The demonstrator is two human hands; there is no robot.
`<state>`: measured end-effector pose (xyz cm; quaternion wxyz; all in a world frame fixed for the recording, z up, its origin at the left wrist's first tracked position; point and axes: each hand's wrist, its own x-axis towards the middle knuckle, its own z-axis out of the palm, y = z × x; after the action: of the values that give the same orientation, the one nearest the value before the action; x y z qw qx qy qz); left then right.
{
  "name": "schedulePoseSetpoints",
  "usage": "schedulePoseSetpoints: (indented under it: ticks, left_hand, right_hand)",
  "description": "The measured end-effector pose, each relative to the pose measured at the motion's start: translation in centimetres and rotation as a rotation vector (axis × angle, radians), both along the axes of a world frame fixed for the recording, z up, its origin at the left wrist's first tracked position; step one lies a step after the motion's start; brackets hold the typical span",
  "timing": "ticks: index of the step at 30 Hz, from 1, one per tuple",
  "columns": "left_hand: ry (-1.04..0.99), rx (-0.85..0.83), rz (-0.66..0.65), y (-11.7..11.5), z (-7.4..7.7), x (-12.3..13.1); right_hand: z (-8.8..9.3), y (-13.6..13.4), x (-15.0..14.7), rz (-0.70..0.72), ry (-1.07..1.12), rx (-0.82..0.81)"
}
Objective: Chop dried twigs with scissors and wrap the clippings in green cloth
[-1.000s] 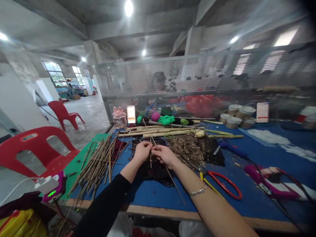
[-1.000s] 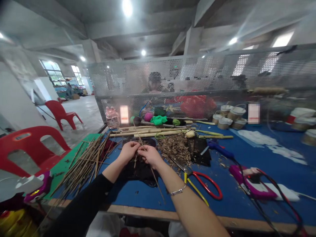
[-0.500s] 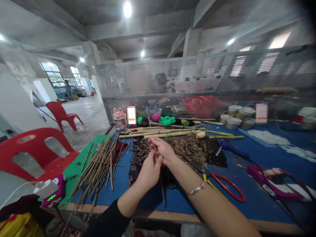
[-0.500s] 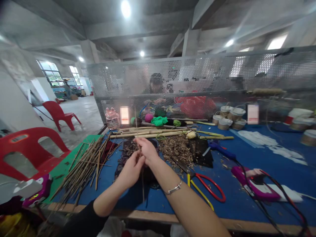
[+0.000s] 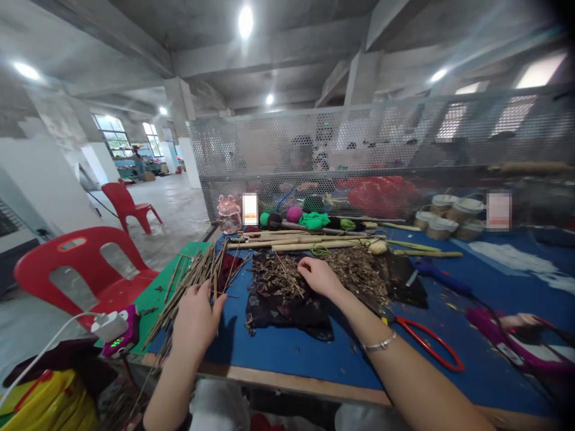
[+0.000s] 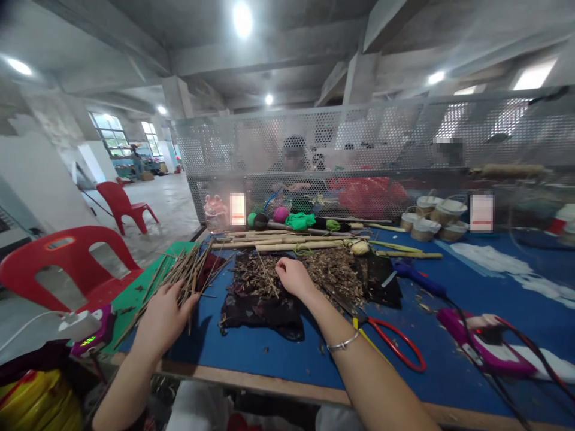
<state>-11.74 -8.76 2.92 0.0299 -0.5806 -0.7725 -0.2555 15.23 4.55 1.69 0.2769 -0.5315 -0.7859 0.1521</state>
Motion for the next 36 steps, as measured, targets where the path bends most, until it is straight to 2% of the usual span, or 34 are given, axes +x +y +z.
schedulePoseSetpoints:
  ticks: [1, 4, 6, 8, 10, 11, 13, 17, 19, 21, 23, 24, 27, 29, 31, 33, 36]
  left_hand:
    - [-0.034, 0.064, -0.065, -0.2, 0.3, 1.5]
    - [-0.194, 0.215, -0.392, 0.1, 1.9, 7.5]
    - [-0.182, 0.286, -0.585, 0.4, 3.5, 12.3]
    - [-0.15, 0.297, -0.855, 0.0, 5.2, 16.7]
    - [-0.13, 0.273, -1.189, -1.1, 6.6, 20.1]
    - [-0.104, 0.257, -1.297, -1.7, 7.2, 21.4]
    - [-0.028, 0.185, -1.37, -2.5, 8.1, 22.9]
    - [0.154, -0.001, -1.283, -2.0, 9.8, 23.5]
    - [0.223, 0.008, -1.227, -1.1, 10.2, 22.9]
    - [0.247, 0.078, -1.149, -0.1, 9.8, 21.3]
    - [0.232, 0.114, -1.009, 0.9, 8.5, 18.6]
    - [0.219, 0.087, -0.886, 1.4, 7.5, 16.8]
    - [0.261, -0.115, -0.465, 2.2, 3.3, 9.9]
    - [0.319, -0.284, -0.287, 2.2, 0.4, 5.2]
    - [0.351, -0.345, -0.215, 1.8, -2.0, 1.3]
    - [0.329, -0.368, -0.181, 1.1, -3.1, -1.4]
    - [0.253, -0.293, -0.123, 0.1, -2.6, -2.4]
  right_hand:
    - [0.1, 0.2, -0.1, -0.019, -0.043, 0.019]
    - [0.7, 1.4, -1.5, -0.074, -0.171, 0.097]
    - [1.3, 2.5, -2.7, -0.093, -0.258, 0.166]
    - [2.0, 3.6, -3.6, -0.084, -0.339, 0.234]
    - [2.5, 4.4, -3.9, -0.06, -0.407, 0.297]
    - [2.6, 4.6, -3.8, -0.047, -0.433, 0.323]
    - [2.7, 4.8, -3.6, -0.023, -0.475, 0.36]
    - [2.5, 4.5, -3.6, -0.004, -0.501, 0.365]
    - [2.4, 4.3, -3.8, -0.019, -0.487, 0.343]
    - [2.3, 4.0, -3.8, -0.053, -0.459, 0.299]
    - [2.1, 3.5, -3.4, -0.085, -0.424, 0.229]
    - [1.9, 3.2, -3.1, -0.088, -0.404, 0.186]
    - [0.9, 1.8, -1.9, -0.03, -0.35, 0.048]
    - [0.0, 1.0, -1.3, 0.014, -0.315, -0.03]
    - [-0.7, 0.4, -1.1, 0.021, -0.274, -0.082]
    - [-1.2, 0.2, -0.9, 0.004, -0.222, -0.109]
    - [-1.3, 0.3, -0.4, -0.008, -0.124, -0.137]
